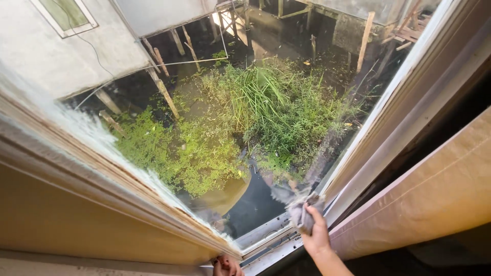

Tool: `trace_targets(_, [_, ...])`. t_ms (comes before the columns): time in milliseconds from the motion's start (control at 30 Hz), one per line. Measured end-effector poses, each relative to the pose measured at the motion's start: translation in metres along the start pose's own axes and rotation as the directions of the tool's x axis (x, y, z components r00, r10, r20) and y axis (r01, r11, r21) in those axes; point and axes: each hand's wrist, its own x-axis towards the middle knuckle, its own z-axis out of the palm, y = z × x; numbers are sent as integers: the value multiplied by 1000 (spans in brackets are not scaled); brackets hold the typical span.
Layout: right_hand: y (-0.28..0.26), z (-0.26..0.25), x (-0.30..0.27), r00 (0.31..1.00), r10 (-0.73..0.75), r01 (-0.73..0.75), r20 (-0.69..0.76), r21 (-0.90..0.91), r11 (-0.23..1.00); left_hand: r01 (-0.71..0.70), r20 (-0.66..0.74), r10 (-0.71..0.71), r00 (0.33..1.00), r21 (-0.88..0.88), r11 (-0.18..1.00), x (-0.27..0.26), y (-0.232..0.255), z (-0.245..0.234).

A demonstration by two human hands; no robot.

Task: Cleaning a window frame and track with a cloth.

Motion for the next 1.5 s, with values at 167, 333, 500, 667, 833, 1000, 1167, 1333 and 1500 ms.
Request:
trace_targets(167, [-66,1,20,997,-71,71,32,-15,997,-73,107,70,992,21,997,0,-3,-17])
trace_targets(333, [-83,-19,45,1000,1,2,18,-123,992,-51,140,38,989,96,994,4,3,-23])
trace_targets(500, [-75,-48,66,983,174,-162,57,-164,973,-151,-204,168,964,95,984,2,-6,15])
trace_targets(667, [-62,-91,79,946,323,-302,-40,-477,825,-179,-598,330,731,299,937,22,-21,54])
trace_targets(833, [-36,-145,101,884,466,-371,-32,-657,657,-32,-835,425,351,443,896,62,-27,99])
trace_targets(1000, [-28,-151,96,820,565,-516,-92,-546,660,55,-878,428,214,448,892,92,-42,137])
trace_targets(1167, [-60,-116,81,865,500,-447,-47,-527,723,138,-900,409,151,429,893,142,-47,191])
trace_targets(1333, [-69,-128,97,893,450,-369,-6,-584,723,159,-920,359,157,382,910,131,-45,185])
trace_targets(1500, [-68,-122,102,931,348,-356,-112,-494,793,159,-954,186,237,227,961,103,-36,155])
